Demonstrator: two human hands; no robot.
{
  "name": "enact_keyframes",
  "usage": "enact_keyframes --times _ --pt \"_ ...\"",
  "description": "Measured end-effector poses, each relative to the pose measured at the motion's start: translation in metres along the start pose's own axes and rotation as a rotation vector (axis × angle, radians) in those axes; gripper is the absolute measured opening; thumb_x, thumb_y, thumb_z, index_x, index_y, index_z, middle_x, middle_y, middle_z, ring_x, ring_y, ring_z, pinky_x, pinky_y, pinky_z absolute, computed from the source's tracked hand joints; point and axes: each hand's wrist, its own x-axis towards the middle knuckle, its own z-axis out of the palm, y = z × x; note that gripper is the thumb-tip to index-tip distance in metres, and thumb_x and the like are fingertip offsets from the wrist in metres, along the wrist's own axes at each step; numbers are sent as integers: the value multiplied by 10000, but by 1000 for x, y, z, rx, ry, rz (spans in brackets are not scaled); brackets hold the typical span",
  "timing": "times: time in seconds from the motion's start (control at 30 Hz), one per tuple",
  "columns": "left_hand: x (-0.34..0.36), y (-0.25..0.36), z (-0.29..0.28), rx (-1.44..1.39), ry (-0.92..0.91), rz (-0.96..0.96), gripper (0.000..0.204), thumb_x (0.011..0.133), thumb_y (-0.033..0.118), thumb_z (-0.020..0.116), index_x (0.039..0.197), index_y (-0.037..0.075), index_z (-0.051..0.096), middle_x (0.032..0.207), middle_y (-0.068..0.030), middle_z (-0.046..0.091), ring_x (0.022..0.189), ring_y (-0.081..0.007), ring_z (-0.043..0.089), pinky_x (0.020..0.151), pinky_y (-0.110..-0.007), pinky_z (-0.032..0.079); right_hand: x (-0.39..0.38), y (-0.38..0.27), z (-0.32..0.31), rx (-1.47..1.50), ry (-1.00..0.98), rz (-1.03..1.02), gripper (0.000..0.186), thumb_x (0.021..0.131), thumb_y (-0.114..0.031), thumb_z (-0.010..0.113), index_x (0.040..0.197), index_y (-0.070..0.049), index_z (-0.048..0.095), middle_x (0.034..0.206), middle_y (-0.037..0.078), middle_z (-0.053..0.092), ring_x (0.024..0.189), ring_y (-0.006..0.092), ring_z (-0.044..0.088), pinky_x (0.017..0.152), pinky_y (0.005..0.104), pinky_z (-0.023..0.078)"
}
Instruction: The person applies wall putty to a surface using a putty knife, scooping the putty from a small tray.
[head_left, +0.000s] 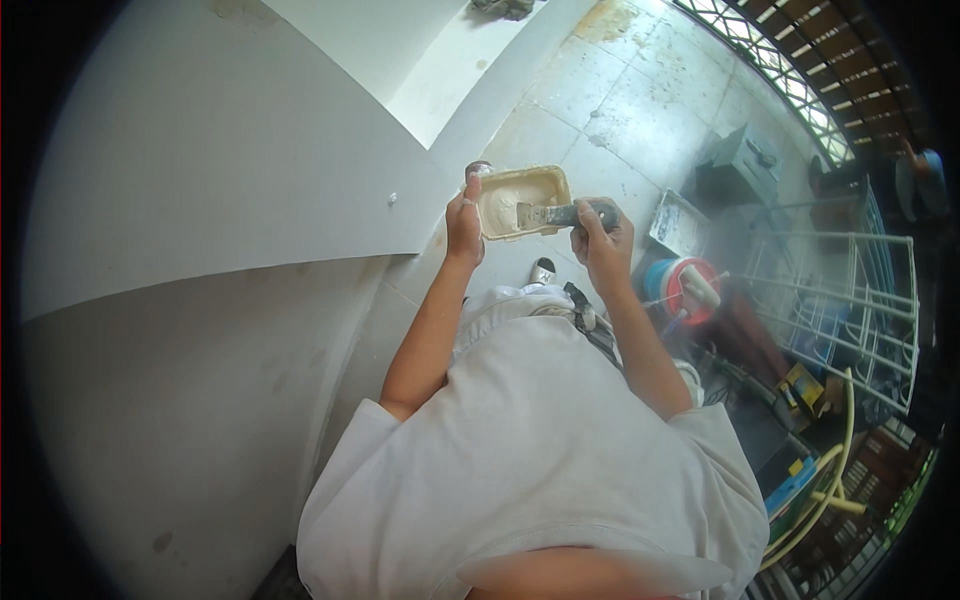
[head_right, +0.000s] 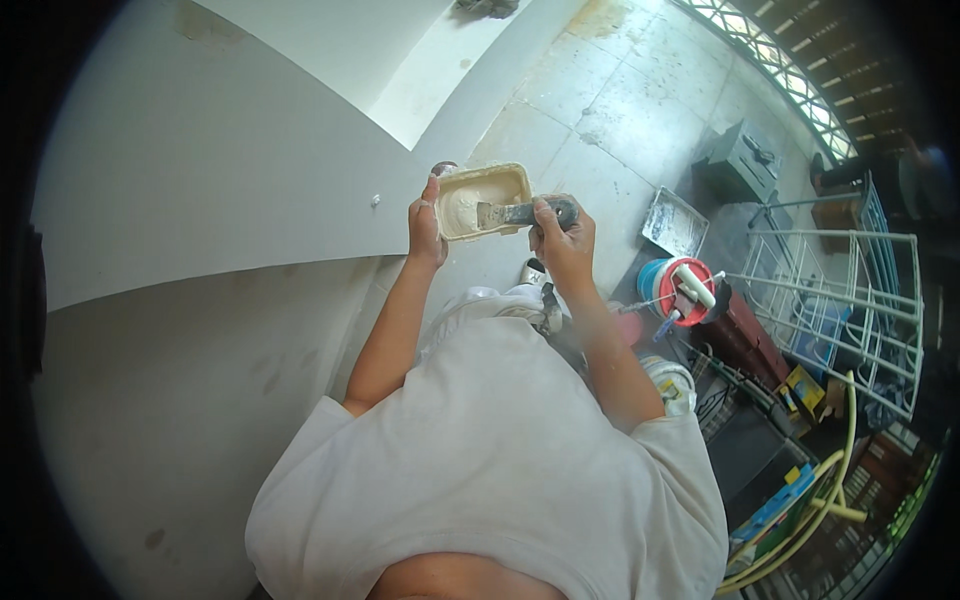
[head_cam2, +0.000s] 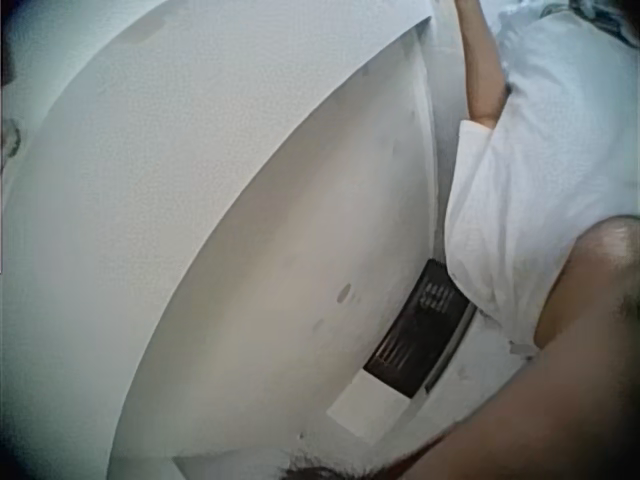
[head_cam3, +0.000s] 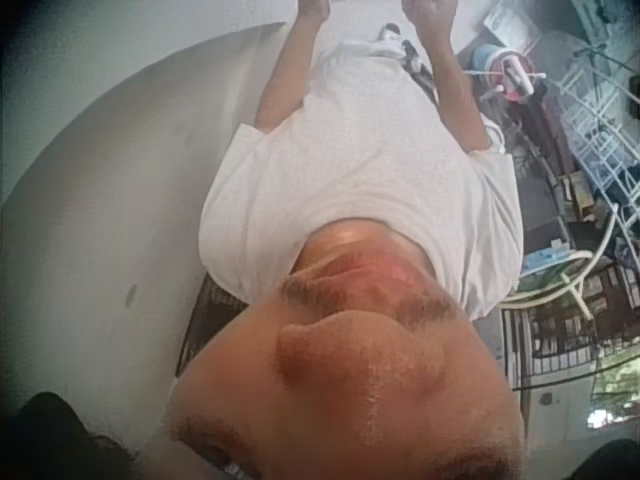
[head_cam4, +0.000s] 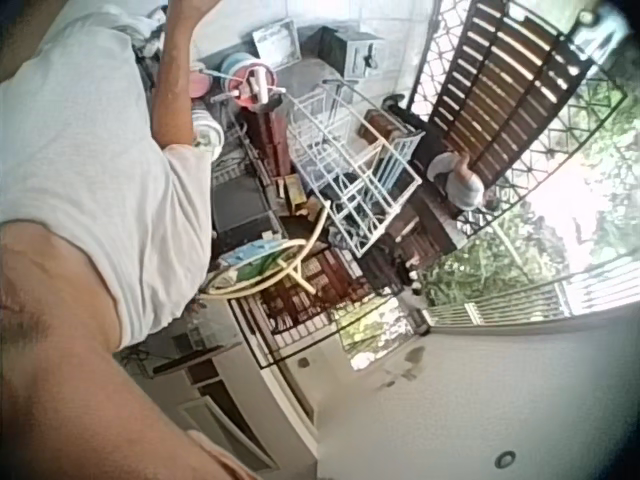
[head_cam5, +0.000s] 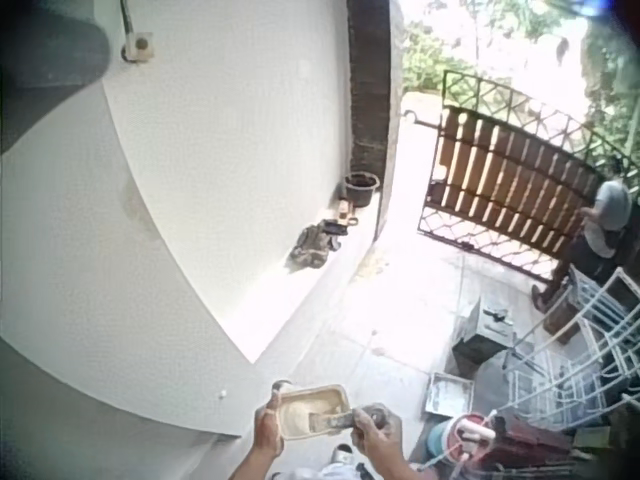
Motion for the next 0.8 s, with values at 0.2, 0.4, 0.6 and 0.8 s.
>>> enact_keyframes --times 0.2,0.4,0.6,0.8 --pt "-5 -15 8 64 280 113 539 985 426 475 1148 -77 580 1085 -117 605 986 -162 567 877 -279 438 18 5 9 172 65 204 163 928 -158 584 972 -1 584 584 66 545 379 57 388 329 203 248" --pt "-4 -25 10 218 381 196 527 1017 394 398 1210 -77 533 1141 -137 602 1045 -191 594 907 -309 469 29 8 10 299 71 235 186 928 -147 570 1019 13 554 620 114 569 373 90 423 319 210 284" --pt "-7 -32 29 43 495 383 553 1019 415 374 1239 -75 511 1211 -147 579 1096 -212 586 930 -333 471 39 -8 14 302 53 338 218 948 -183 563 1004 27 541 674 165 617 379 115 481 337 228 360" --pt "-6 -16 23 -53 449 319 596 1010 460 369 1271 -63 487 1247 -141 563 1147 -224 558 974 -344 441 32 -30 8 -77 -251 -133 213 948 -124 589 1092 31 568 712 127 637 461 102 549 387 217 404"
